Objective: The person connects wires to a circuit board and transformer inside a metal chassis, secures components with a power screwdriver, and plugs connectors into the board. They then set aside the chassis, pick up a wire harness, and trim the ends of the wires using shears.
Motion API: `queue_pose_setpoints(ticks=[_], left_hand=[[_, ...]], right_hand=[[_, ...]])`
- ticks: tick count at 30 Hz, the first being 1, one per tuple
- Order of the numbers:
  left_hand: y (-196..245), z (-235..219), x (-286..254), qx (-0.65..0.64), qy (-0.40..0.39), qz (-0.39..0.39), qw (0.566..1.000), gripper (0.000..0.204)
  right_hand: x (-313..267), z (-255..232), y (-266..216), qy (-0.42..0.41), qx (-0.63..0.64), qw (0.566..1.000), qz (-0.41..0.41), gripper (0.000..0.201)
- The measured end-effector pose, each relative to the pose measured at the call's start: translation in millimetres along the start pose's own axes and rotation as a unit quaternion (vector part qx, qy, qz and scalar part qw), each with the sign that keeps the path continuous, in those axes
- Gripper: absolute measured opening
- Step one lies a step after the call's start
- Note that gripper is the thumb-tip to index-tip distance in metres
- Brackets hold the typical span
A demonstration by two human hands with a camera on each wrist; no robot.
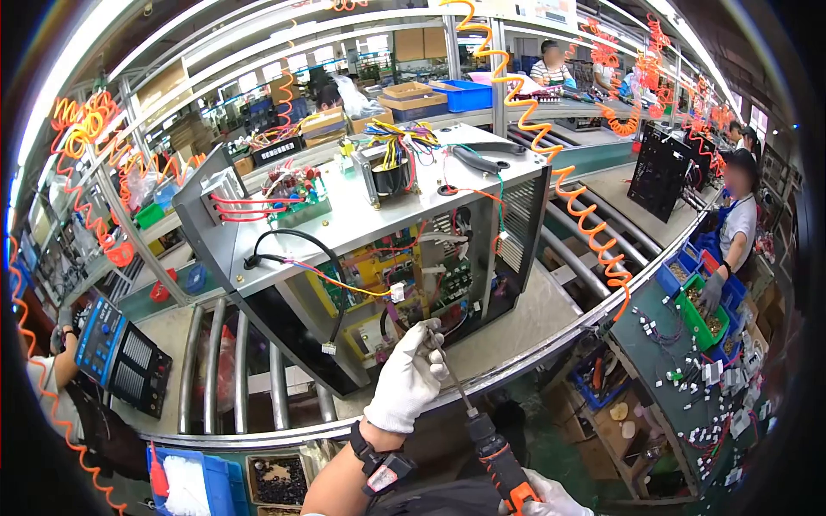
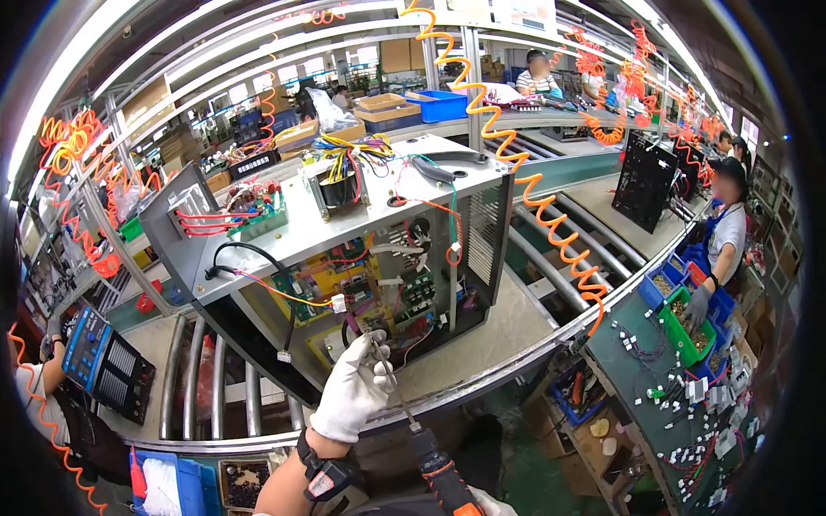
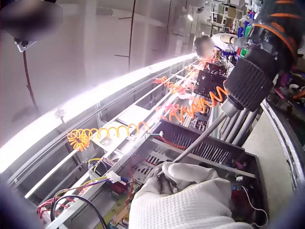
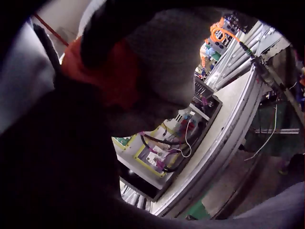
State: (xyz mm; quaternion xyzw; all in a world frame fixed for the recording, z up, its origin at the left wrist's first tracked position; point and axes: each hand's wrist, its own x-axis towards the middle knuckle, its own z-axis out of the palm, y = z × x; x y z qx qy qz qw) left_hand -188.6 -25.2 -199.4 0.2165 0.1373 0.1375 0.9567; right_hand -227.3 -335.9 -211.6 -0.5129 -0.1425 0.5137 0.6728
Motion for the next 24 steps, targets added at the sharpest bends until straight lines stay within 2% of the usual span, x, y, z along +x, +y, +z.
queue_pose_setpoints(ticks=[2,4,9,11,12,14,15,17,18,19,20,21,22,23,24], left_hand=[[2.5,-4.9,1.7,0.004,0.004,-0.006,1.0,0.025],[2.4,-12.2,4.6,-0.009,-0.025,-0.017,1.0,0.025],[1.2,-14.7,4.1,-0.002,-0.009,-0.003,1.0,0.023],[0.6,-16.9,5.4,-0.004,-0.007,0.002,1.0,0.023],[-0.1,-16.8,6.0,-0.015,-0.014,0.011,1.0,0.024],[1.6,-16.7,8.9,-0.024,-0.022,0.023,0.999,0.025],[3.1,-17.0,10.5,-0.023,-0.03,0.031,0.999,0.026],[6.7,-14.2,10.2,0.017,-0.037,0.054,0.998,0.029],[12.2,-13.3,8.3,0.024,-0.03,0.056,0.998,0.029],[19.3,-12.2,7.3,0.142,-0.02,0.09,0.986,0.032],[27.3,-9.3,5.9,0.258,-0.009,0.122,0.958,0.035],[44.6,-0.6,0.1,0.456,0.047,0.183,0.87,0.035],[57.0,-8.3,4.6,0.526,0.099,0.245,0.808,0.03],[76.4,-10.7,2.4,0.695,0.089,0.337,0.629,0.027],[94.7,-6.3,2.1,0.817,0.069,0.402,0.408,0.025]], right_hand=[[0.2,-1.2,1.3,0.013,-0.035,0.999,-0.001,0.092],[0.5,-0.4,-0.1,0.015,-0.038,0.999,0.003,0.091],[3.4,-9.5,9.0,0.004,-0.025,1.0,0.018,0.088],[5.1,-23.1,29.5,-0.056,0.212,0.972,0.087,0.086],[6.1,-19.7,33.7,-0.077,0.336,0.932,0.108,0.082],[14.1,-17.1,35.4,-0.115,0.375,0.912,0.12,0.08],[18.0,-18.6,36.0,-0.118,0.377,0.911,0.121,0.08],[27.9,-19.4,37.4,-0.118,0.262,0.954,0.088,0.079],[30.6,-17.8,37.4,-0.125,0.268,0.951,0.092,0.079],[32.6,-14.1,30.5,-0.1,0.23,0.966,0.063,0.08],[34.6,-11.8,22.4,-0.075,0.191,0.978,0.035,0.082],[37.7,-12.4,14.1,-0.089,0.179,0.98,0.017,0.083],[41.1,-17.3,10.0,-0.098,0.187,0.977,0.019,0.083],[44.1,-24.4,8.1,-0.096,0.136,0.986,0.017,0.085],[48.3,-30.3,5.6,-0.094,0.086,0.992,0.016,0.087]])
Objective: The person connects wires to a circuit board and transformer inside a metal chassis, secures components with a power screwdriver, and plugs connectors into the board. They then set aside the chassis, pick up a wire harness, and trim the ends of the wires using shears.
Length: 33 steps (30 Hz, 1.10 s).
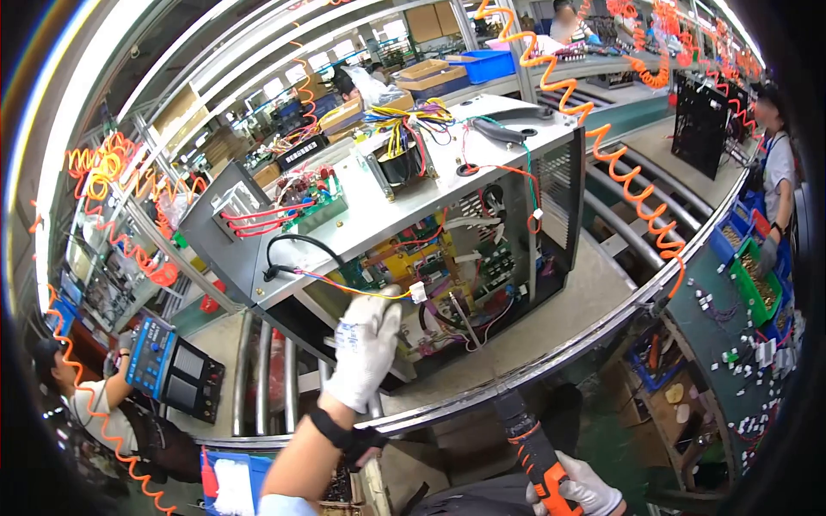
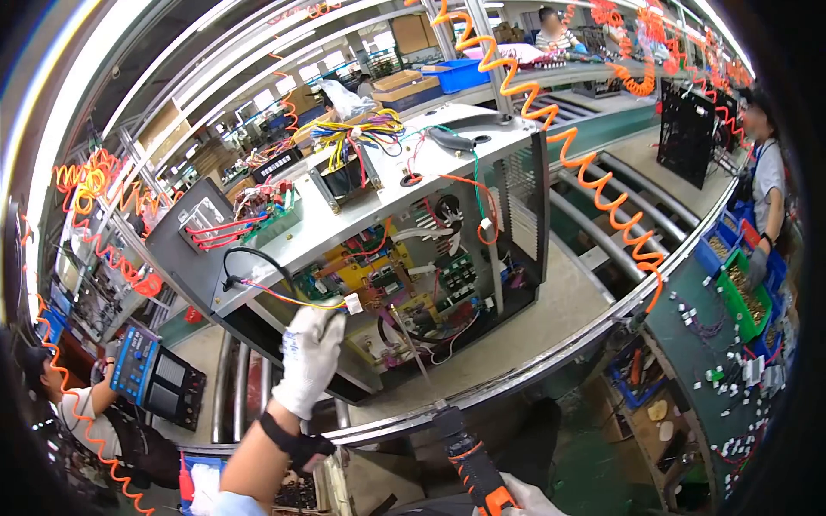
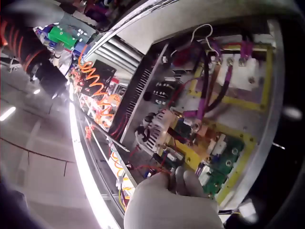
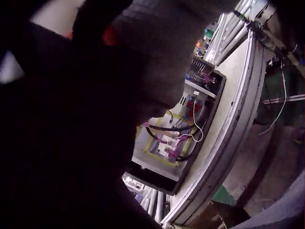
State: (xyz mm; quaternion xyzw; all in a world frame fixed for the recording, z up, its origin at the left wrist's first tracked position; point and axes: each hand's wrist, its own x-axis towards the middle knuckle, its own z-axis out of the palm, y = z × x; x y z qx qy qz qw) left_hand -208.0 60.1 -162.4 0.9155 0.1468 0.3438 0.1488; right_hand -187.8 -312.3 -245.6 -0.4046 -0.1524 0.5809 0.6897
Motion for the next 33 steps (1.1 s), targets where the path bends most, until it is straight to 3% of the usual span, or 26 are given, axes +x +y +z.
queue_pose_setpoints(ticks=[2,4,6,7,8,9,10,11,12,14,15,16,18,21,28,31,33], left_hand=[[8.0,-17.7,18.2,0.157,-0.017,0.135,0.978,0.025],[13.1,-26.8,29.2,0.273,-0.11,0.141,0.945,0.024],[12.7,-34.3,44.6,0.356,-0.108,0.188,0.909,0.027],[11.7,-34.8,49.9,0.342,-0.079,0.182,0.919,0.031],[4.1,-33.5,50.8,0.329,-0.104,0.161,0.925,0.051],[7.4,-25.8,52.4,0.359,-0.093,0.15,0.917,0.056],[10.2,-17.8,53.7,0.387,-0.083,0.14,0.907,0.062],[-4.1,-9.4,54.3,0.413,-0.038,0.175,0.893,0.069],[-3.3,-5.4,59.0,0.377,-0.055,0.111,0.918,0.072],[-16.2,3.4,61.8,0.34,-0.021,0.054,0.939,0.073],[-21.3,9.6,56.8,0.407,0.027,0.088,0.909,0.071],[-27.3,11.9,53.3,0.414,0.033,0.064,0.908,0.071],[-37.6,11.1,54.4,0.439,0.023,0.065,0.896,0.071],[-31.5,13.4,56.4,0.403,0.01,0.019,0.915,0.07],[-43.2,26.6,53.6,0.398,0.072,0.045,0.913,0.066],[-41.5,28.8,53.4,0.424,0.084,0.064,0.9,0.064],[-41.1,29.8,52.4,0.45,0.09,0.028,0.888,0.063]], right_hand=[[12.0,-9.8,-8.1,-0.011,0.004,1.0,0.012,0.092],[29.6,-23.2,-10.1,-0.012,-0.051,0.999,0.005,0.088],[46.1,-29.6,-16.3,-0.015,-0.069,0.997,0.019,0.082],[54.1,-35.5,-14.4,-0.023,-0.128,0.991,-0.012,0.078],[62.1,-41.0,-11.5,-0.027,-0.184,0.982,-0.046,0.076],[71.5,-46.2,-8.3,-0.014,-0.278,0.947,-0.161,0.074],[78.4,-47.9,-10.7,-0.017,-0.256,0.952,-0.168,0.074],[84.1,-48.6,-17.7,-0.018,-0.261,0.955,-0.138,0.075],[90.5,-51.0,-20.0,-0.021,-0.267,0.957,-0.108,0.076],[108.3,-56.3,-4.1,-0.02,-0.269,0.95,-0.154,0.078],[115.8,-57.6,2.1,-0.013,-0.289,0.938,-0.192,0.08],[120.4,-57.9,1.2,-0.013,-0.278,0.94,-0.195,0.08],[124.6,-55.6,-5.4,-0.054,-0.248,0.959,-0.125,0.082],[131.0,-50.1,1.2,-0.059,-0.23,0.963,-0.13,0.08],[132.2,-37.3,8.9,-0.043,-0.236,0.963,-0.127,0.08],[132.6,-33.7,4.7,-0.047,-0.23,0.965,-0.121,0.079],[132.8,-31.6,2.2,-0.048,-0.226,0.965,-0.12,0.078]])
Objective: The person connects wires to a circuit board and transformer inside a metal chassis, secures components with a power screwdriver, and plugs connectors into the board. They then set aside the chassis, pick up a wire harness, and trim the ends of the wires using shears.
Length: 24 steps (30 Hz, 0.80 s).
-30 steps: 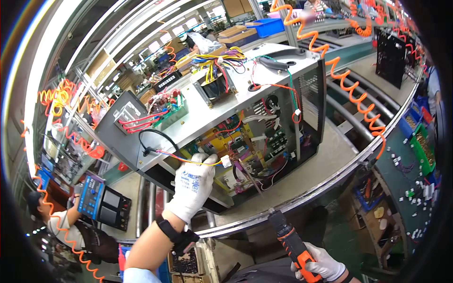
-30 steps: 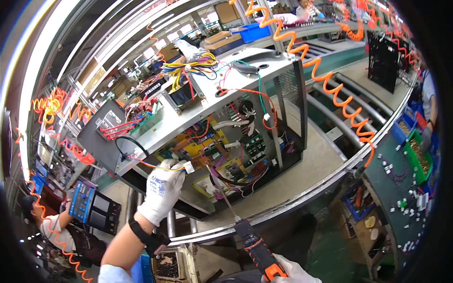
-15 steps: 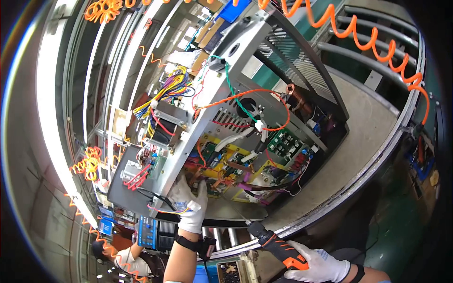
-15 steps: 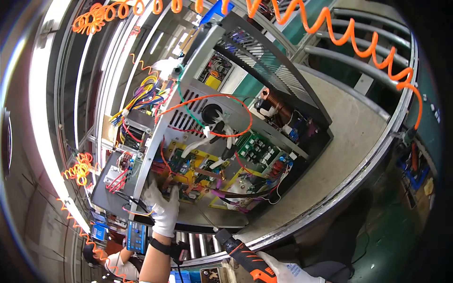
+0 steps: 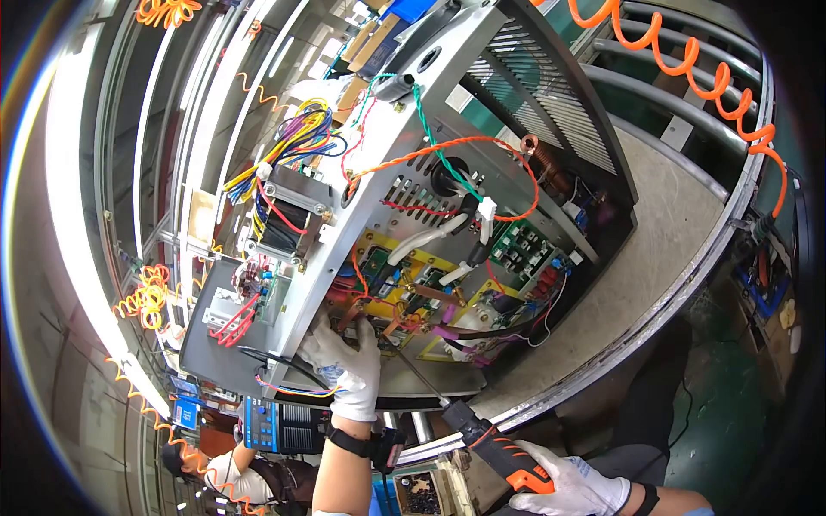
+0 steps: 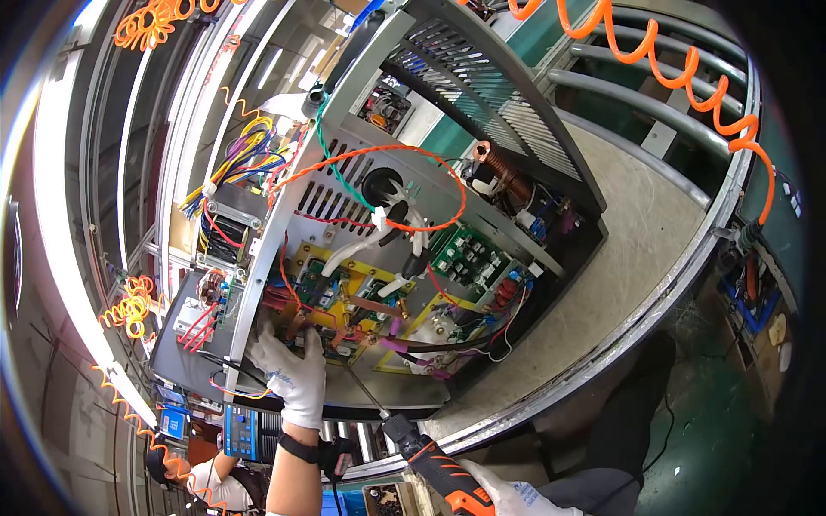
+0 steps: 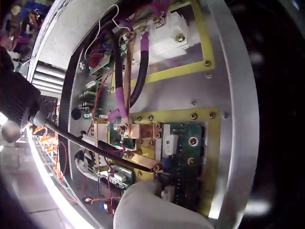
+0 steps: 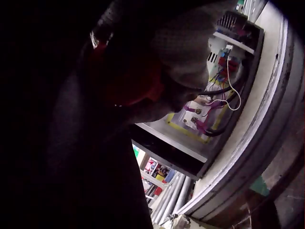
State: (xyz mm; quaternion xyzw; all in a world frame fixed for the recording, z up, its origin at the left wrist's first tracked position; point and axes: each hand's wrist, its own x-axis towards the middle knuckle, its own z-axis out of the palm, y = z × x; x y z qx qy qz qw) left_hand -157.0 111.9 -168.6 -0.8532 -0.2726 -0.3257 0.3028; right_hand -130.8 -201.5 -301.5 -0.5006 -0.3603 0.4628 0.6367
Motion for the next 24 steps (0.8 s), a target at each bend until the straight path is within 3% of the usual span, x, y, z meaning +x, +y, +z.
queue_pose_setpoints(ticks=[6,9,24], left_hand=[[-2.9,6.7,-1.4,-0.023,0.041,0.026,0.999,0.063],[0.4,2.1,-1.2,-0.049,0.01,-0.013,0.999,0.061],[-3.2,5.2,-3.5,-0.038,0.029,0.012,0.999,0.057]], right_hand=[[3.0,7.6,2.8,0.013,-0.007,1.0,-0.021,0.076],[4.6,8.4,0.1,0.014,-0.001,0.999,-0.03,0.076],[5.9,10.7,-11.7,0.01,0.028,0.999,-0.024,0.07]])
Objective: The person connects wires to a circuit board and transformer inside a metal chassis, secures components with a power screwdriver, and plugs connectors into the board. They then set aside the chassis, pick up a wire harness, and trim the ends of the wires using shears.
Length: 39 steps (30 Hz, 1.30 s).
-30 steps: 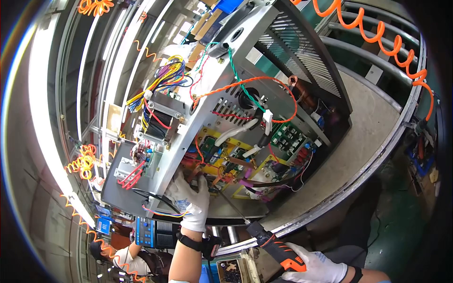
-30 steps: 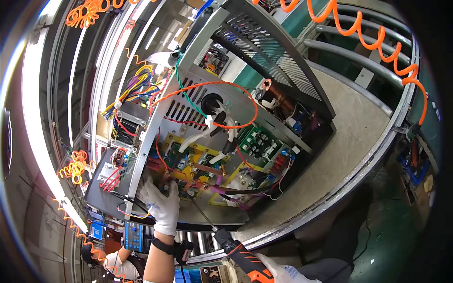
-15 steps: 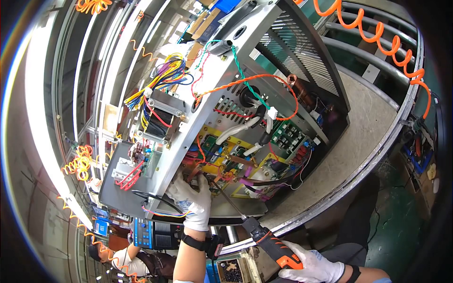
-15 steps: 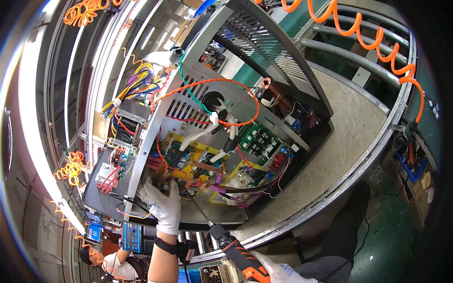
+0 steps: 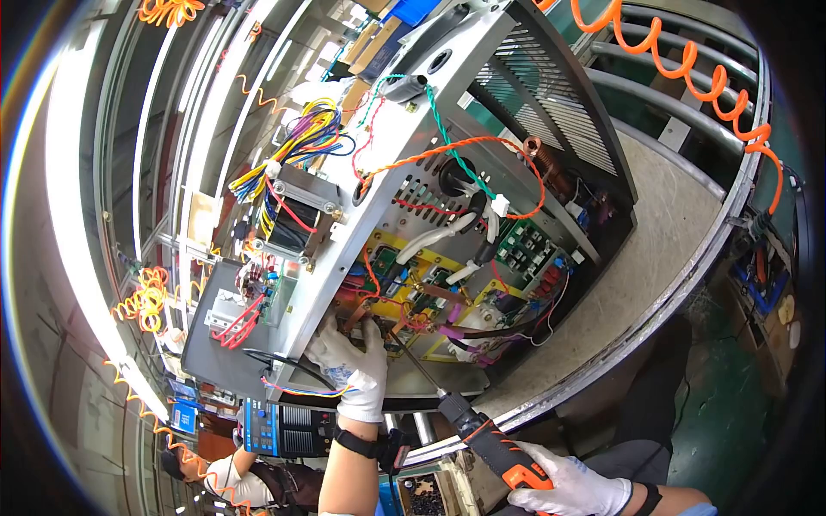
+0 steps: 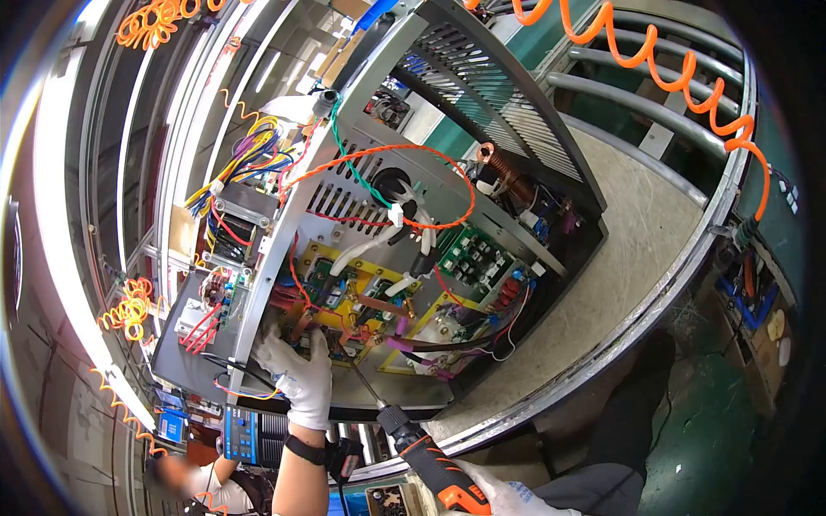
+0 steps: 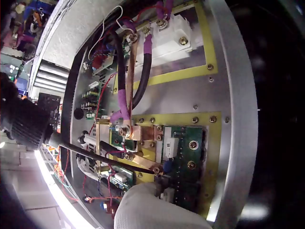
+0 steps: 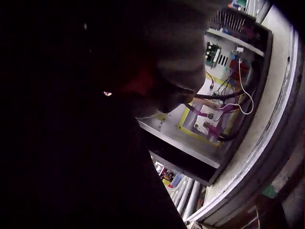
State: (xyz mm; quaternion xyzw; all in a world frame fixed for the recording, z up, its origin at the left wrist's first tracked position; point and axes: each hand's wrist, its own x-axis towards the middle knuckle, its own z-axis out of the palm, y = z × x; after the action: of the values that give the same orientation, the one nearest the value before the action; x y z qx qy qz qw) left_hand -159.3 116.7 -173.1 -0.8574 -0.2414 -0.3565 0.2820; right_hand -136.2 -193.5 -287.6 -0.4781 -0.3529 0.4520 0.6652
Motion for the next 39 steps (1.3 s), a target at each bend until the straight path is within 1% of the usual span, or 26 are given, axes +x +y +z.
queue_pose_setpoints(ticks=[2,4,5,7,9,11,13,14,15,16,17,18,19,20,24,26,27,29,30,31,33,34,36,37,38,39], left_hand=[[-0.6,-1.0,0.4,0.002,-0.012,-0.006,1.0,0.056],[-0.3,-2.8,1.9,0.003,-0.023,-0.011,1.0,0.056],[0.8,-4.7,3.7,-0.027,-0.034,-0.017,0.999,0.056],[2.6,-6.4,5.3,-0.058,-0.044,-0.022,0.997,0.055],[4.8,-7.1,5.6,-0.051,-0.012,0.005,0.999,0.054],[3.4,-5.9,4.3,-0.047,-0.009,0.006,0.999,0.054],[1.9,-4.5,3.2,-0.044,-0.006,0.007,0.999,0.054],[1.2,-4.1,3.3,-0.042,-0.012,0.008,0.999,0.054],[1.6,-3.8,3.2,-0.04,-0.017,0.008,0.999,0.054],[2.7,-4.0,3.1,-0.043,-0.016,0.009,0.999,0.054],[3.5,-4.8,3.0,-0.034,-0.021,0.002,0.999,0.055],[3.7,-5.5,2.8,-0.025,-0.026,-0.005,0.999,0.055],[2.9,-5.4,2.3,-0.024,-0.027,-0.004,0.999,0.055],[1.4,-4.6,2.1,-0.024,-0.029,-0.005,0.999,0.055],[0.1,-3.5,1.8,-0.028,-0.027,-0.002,0.999,0.055],[-0.8,-2.7,1.0,-0.028,-0.029,-0.005,0.999,0.056],[-0.6,-2.4,1.3,-0.027,-0.03,-0.008,0.999,0.056],[2.5,-4.1,3.0,-0.026,-0.035,-0.012,0.999,0.056],[3.5,-5.1,3.3,-0.024,-0.039,-0.017,0.999,0.055],[3.7,-5.6,2.2,-0.024,-0.041,-0.017,0.999,0.055],[4.8,-5.1,1.0,0.003,-0.047,-0.048,0.998,0.061],[3.8,-3.4,-0.1,0.0,-0.046,-0.047,0.998,0.061],[0.0,0.5,-2.8,0.043,-0.002,-0.017,0.999,0.068],[2.0,-1.3,-0.8,0.041,0.0,-0.015,0.999,0.068],[5.4,-5.1,0.5,0.041,-0.013,-0.028,0.999,0.072],[8.2,-7.2,0.8,0.042,-0.028,-0.041,0.998,0.075]], right_hand=[[-1.0,-2.2,-7.0,-0.002,0.001,1.0,0.003,0.069],[-0.3,-8.2,-25.5,-0.05,0.074,0.991,0.104,0.071],[-1.5,-4.4,-25.1,-0.049,0.074,0.991,0.104,0.071],[-6.2,5.4,-20.8,0.031,-0.03,0.999,0.029,0.075],[-8.5,8.6,-18.1,0.043,-0.051,0.998,0.017,0.077],[-9.9,11.8,-15.4,0.055,-0.072,0.996,0.005,0.079],[-10.1,13.5,-15.9,0.089,-0.107,0.989,-0.043,0.077],[-9.8,9.6,-18.7,0.091,-0.108,0.989,-0.043,0.077],[-6.8,1.2,-28.1,0.022,-0.015,0.999,0.026,0.074],[-5.2,-3.4,-33.3,-0.047,0.079,0.991,0.095,0.071],[-5.9,-2.3,-27.5,-0.046,0.079,0.991,0.095,0.071],[-6.1,-0.1,-17.5,-0.079,0.238,0.964,0.093,0.067],[-6.3,2.4,-9.9,-0.11,0.392,0.909,0.088,0.064],[-6.7,4.4,-5.4,-0.124,0.4,0.904,0.089,0.06],[-7.4,14.3,-5.6,-0.126,0.407,0.899,0.1,0.06],[-8.2,20.8,-12.9,-0.061,0.257,0.962,0.071,0.061],[-8.8,22.2,-11.5,-0.06,0.258,0.962,0.071,0.061],[-9.5,25.8,-6.6,-0.075,0.306,0.946,0.076,0.063],[-8.5,24.5,-8.4,-0.091,0.393,0.912,0.067,0.059],[-8.9,25.8,-7.6,-0.09,0.394,0.912,0.068,0.059],[-9.4,29.0,-4.7,-0.125,0.519,0.839,0.108,0.054],[-9.0,31.8,-4.4,-0.134,0.511,0.845,0.079,0.05],[-9.0,31.1,-10.8,-0.132,0.499,0.854,0.073,0.051],[-8.4,31.0,-13.0,-0.133,0.487,0.86,0.071,0.052],[-7.1,32.5,-12.5,-0.135,0.477,0.866,0.062,0.057],[-7.0,33.6,-14.8,-0.134,0.477,0.867,0.061,0.057]])
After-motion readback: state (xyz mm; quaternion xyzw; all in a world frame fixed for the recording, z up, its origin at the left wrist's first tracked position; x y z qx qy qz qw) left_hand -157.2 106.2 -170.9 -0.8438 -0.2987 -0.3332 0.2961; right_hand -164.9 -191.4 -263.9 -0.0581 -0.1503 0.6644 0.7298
